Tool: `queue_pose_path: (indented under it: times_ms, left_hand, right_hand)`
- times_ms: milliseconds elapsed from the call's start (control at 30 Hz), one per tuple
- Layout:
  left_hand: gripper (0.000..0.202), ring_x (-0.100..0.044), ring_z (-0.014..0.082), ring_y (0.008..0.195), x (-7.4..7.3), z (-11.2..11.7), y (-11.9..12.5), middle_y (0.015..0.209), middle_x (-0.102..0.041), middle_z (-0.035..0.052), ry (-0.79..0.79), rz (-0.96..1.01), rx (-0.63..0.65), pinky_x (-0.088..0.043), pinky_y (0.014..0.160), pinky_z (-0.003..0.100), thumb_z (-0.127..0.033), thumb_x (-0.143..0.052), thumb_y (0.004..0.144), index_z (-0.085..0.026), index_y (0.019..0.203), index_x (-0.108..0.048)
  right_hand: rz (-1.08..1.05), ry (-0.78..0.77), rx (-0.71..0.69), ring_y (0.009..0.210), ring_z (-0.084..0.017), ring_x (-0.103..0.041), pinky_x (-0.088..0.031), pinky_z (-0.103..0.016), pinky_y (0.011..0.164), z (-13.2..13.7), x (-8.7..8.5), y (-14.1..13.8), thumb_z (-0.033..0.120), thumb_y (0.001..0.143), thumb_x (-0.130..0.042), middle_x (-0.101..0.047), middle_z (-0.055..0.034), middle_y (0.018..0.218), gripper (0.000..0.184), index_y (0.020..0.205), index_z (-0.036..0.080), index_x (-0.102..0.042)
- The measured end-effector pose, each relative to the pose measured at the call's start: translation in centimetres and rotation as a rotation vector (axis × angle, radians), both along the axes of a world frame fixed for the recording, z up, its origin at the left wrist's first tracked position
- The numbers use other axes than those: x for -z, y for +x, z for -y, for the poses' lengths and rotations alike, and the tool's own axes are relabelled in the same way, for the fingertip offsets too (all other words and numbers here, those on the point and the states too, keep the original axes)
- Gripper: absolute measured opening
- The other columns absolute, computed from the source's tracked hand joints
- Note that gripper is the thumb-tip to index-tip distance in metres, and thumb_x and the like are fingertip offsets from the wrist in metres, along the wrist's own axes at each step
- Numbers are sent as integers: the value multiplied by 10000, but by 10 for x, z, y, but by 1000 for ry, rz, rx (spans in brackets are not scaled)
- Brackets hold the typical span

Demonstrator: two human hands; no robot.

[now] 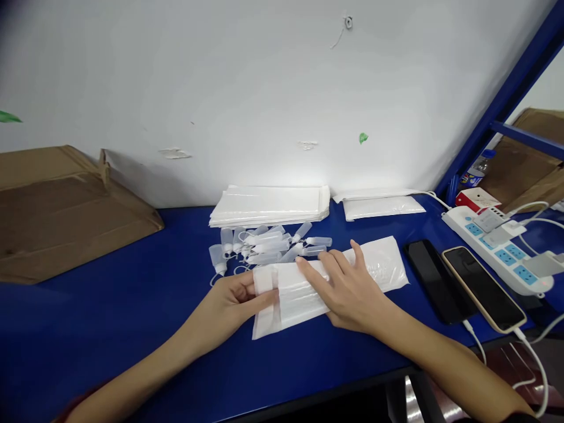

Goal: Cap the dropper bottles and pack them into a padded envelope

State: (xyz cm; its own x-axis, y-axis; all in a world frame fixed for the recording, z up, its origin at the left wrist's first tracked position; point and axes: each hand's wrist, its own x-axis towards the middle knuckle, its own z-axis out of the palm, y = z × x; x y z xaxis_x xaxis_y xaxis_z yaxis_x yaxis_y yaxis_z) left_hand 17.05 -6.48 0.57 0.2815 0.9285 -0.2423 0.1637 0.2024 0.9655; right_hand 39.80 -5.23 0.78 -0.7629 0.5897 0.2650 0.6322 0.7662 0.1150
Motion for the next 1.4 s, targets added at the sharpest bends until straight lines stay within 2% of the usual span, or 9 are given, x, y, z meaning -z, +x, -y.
queue_pose_path:
  times_ms: [167, 267, 333, 533, 667, 867, 1000, 1233, 1400]
  left_hand:
    - [325, -678, 210, 586, 2, 3, -4, 678, -721, 24, 128, -162, -40, -554, 554, 301, -498, -620, 788, -205, 906, -699]
    - [296, -623, 166, 499, 0, -2, -17, 611, -679, 5, 403, -404, -160, -505, 495, 262, -452, -546, 842, -200, 895, -691]
    - [266, -607, 153, 516, -4, -8, -29, 625, -675, 6, 595, -562, -208, -477, 499, 247, -413, -536, 852, -194, 867, -687]
    - [277, -609, 166, 687, -17, -21, -55, 815, -667, 37, 758, -789, 112, -470, 546, 238, -393, -484, 897, -197, 896, -679]
    - [275, -613, 239, 879, -14, -22, -60, 912, -641, 72, 836, -916, 228, -519, 692, 326, -374, -461, 908, -190, 942, -662]
    - [220, -599, 263, 871, 3, -25, -61, 904, -623, 92, 914, -1087, 275, -524, 658, 349, -299, -472, 906, -157, 935, -638]
    - [174, -586, 262, 878, 1, -26, -60, 891, -617, 95, 947, -1108, 276, -518, 663, 348, -259, -492, 887, -145, 914, -621]
    - [158, -575, 190, 791, -25, -14, -56, 891, -616, 51, 843, -841, 278, -488, 661, 299, -295, -494, 890, -177, 931, -590]
    - [155, -599, 163, 716, -23, -8, -49, 820, -627, 19, 819, -745, 392, -475, 634, 274, -259, -490, 931, -197, 1007, -609]
  right_hand:
    - [-30, 58, 19, 1002, -288, -584, -303, -566, 999, -6, -1, 8, 118, 794, -479, -640, -170, 1125, 591, 1381, 87, -416]
    - [-57, 29, 60, 985, -302, -590, -332, -542, 953, -10, -4, 14, 124, 765, -493, -645, -177, 1117, 582, 1344, 82, -456]
    - [-59, -78, 73, 971, -299, -595, -370, -493, 913, -10, -8, 16, 160, 741, -523, -652, -172, 1097, 576, 1310, 78, -486]
    - [47, -443, 81, 910, -270, -602, -409, -405, 838, -3, -20, 11, 245, 736, -565, -655, -129, 1020, 518, 1237, 117, -536]
    - [67, -481, 79, 943, -278, -594, -399, -417, 861, -2, -22, 8, 244, 753, -562, -642, -141, 1058, 537, 1272, 112, -516]
    - [50, -448, 94, 986, -298, -588, -402, -454, 893, -5, -17, 9, 214, 733, -567, -638, -162, 1097, 604, 1316, 81, -482]
    - [-7, -407, 79, 1070, -315, -571, -399, -479, 930, -5, -13, 11, 197, 720, -563, -610, -189, 1213, 729, 1405, 54, -359]
    - [-35, -417, 79, 1097, -328, -570, -417, -486, 919, -6, -9, 10, 181, 705, -568, -598, -189, 1254, 803, 1446, 76, -276]
    - [-30, -427, 80, 1093, -330, -570, -412, -494, 928, -4, -9, 7, 186, 716, -573, -596, -199, 1250, 810, 1451, 53, -259]
